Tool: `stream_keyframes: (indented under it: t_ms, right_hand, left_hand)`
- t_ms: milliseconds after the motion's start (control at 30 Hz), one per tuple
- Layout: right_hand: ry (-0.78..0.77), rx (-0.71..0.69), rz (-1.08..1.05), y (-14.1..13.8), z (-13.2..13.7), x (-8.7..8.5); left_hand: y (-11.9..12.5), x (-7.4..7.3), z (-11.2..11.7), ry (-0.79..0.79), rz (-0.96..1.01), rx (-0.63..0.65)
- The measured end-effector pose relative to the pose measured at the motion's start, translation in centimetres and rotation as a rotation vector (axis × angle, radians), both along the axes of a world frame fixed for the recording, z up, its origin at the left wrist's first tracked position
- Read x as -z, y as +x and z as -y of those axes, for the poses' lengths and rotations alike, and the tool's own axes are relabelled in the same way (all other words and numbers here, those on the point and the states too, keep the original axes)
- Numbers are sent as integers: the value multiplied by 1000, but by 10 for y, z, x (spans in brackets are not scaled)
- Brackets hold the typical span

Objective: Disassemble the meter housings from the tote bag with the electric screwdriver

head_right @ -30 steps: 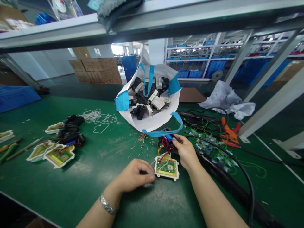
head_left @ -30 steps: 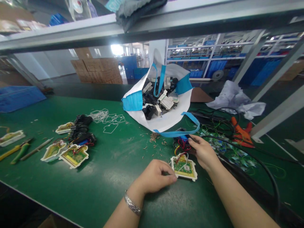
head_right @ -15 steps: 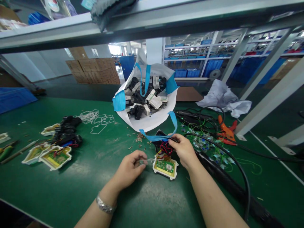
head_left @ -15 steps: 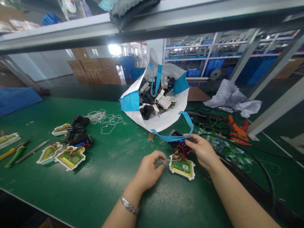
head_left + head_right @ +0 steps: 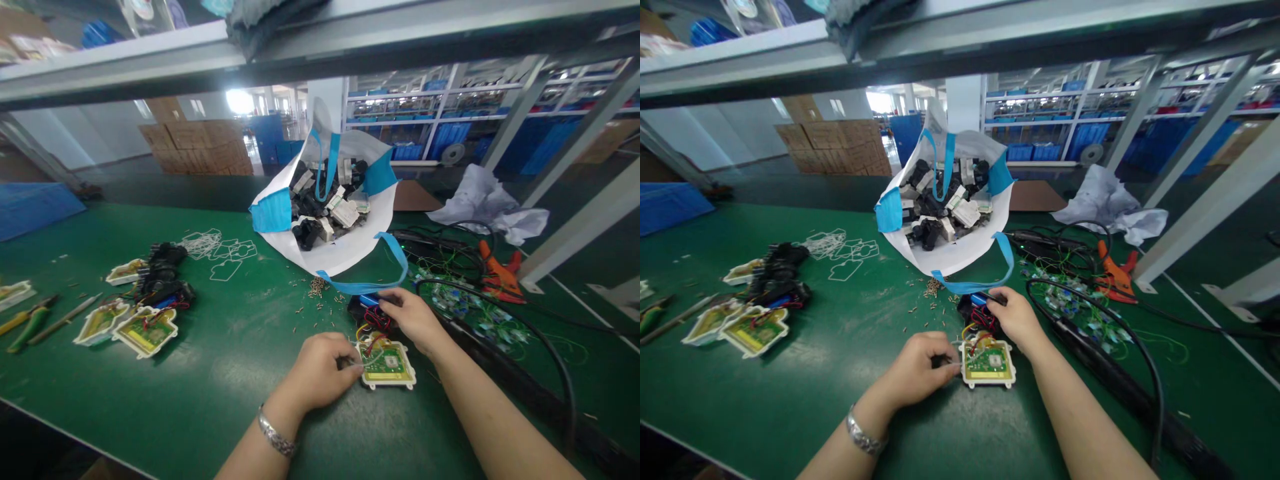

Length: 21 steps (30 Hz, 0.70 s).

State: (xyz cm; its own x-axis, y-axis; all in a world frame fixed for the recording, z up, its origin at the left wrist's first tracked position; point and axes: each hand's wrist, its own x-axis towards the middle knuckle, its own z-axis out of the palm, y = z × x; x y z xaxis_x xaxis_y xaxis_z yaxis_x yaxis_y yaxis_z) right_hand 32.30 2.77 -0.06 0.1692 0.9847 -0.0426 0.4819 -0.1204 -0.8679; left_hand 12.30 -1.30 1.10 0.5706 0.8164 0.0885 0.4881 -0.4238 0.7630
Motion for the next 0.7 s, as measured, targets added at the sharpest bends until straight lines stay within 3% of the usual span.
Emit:
stream_keyframes:
  t_ms: [167,267,333,400,533,700]
  right_hand:
    - [33,-120,294,8,21,-35]
    - [-90,-370,500,8,48,-51]
    - [-174,-526,639,5,64,-49]
    - [-150,-566,685,2,74,-37]
    - [-52,-460,494,0,79,-12]
    - [-140,-288,-75,-1,76,-2]
  left_hand:
    - [1,2,-1,-50,24,-2]
    - [0,0,-1,-99,91,10]
    - [1,-1,-1,-124,145,10]
    - [2,-3,1,-144,202,6]
    - [4,-2,2,-148,270,1]
    - [1,-1,1,-170,293,70]
